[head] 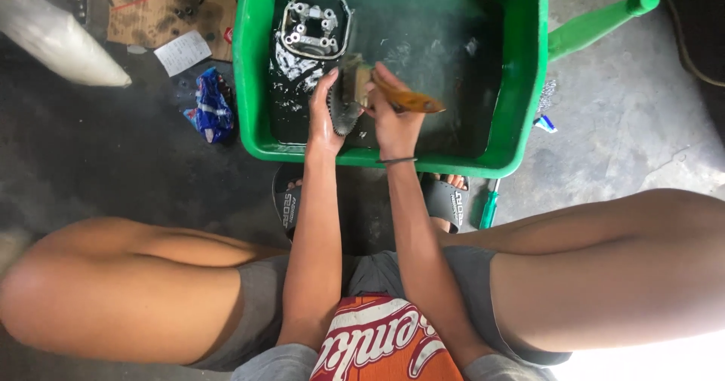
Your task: Cleaning various motorcycle engine components, including a sprocket and an engine head, using a brush and cleaning solution in a plastic basin.
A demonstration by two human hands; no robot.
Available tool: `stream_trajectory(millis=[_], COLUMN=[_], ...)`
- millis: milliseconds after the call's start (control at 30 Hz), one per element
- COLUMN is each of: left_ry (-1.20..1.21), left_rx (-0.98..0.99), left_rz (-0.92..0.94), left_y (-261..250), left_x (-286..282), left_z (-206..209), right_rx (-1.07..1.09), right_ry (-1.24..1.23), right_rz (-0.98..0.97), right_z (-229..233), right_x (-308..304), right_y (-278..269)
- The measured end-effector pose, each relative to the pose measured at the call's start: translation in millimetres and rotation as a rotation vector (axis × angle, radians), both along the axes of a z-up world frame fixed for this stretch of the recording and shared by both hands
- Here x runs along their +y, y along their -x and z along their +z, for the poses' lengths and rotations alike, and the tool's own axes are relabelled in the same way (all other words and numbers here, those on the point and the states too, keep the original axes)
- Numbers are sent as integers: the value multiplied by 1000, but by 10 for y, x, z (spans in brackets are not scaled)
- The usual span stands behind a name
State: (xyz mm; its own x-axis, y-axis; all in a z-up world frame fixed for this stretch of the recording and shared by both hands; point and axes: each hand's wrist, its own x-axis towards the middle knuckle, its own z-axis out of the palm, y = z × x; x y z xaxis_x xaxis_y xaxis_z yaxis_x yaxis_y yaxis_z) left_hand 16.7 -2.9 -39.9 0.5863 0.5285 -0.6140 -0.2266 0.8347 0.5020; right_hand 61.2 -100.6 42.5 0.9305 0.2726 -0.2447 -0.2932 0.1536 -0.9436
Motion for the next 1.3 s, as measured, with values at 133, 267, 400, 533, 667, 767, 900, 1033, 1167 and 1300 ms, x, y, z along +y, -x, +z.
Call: stream_trajectory(millis=[133,267,400,533,667,767,900,1033,1167,1300], left_ry=[-14,-13,105,168,228,258,284,321,372,397], left_rx=[-16,-145,-260,-224,-293,-309,-286,-273,-298,-333], left_rz=[20,111,154,177,138,147,236,244,282,268], left_y=[19,52,126,166,220,235,220,256,204,241], left_x=[14,-13,22,45,124,168,1,-27,6,-41], left_z=[-34,95,140,54,-154,-225,336,474,500,568], right_rx=[-176,-303,-350,-349,-341,-315,-232,-188,-226,-299], right_ry=[-19,-26,-72,-125,-145,-159,-137,-109,-17,13], right_rz=[124,312,481,571,645,688,741,737,703,746], right_z=[-105,98,120,188,126,150,142,36,17,30], right_x=[-26,-46,-80,-130,-144,-170,-222,-334,-400,-434], right_y=[5,76,87,56,50,17,-64,-138,-282,-315])
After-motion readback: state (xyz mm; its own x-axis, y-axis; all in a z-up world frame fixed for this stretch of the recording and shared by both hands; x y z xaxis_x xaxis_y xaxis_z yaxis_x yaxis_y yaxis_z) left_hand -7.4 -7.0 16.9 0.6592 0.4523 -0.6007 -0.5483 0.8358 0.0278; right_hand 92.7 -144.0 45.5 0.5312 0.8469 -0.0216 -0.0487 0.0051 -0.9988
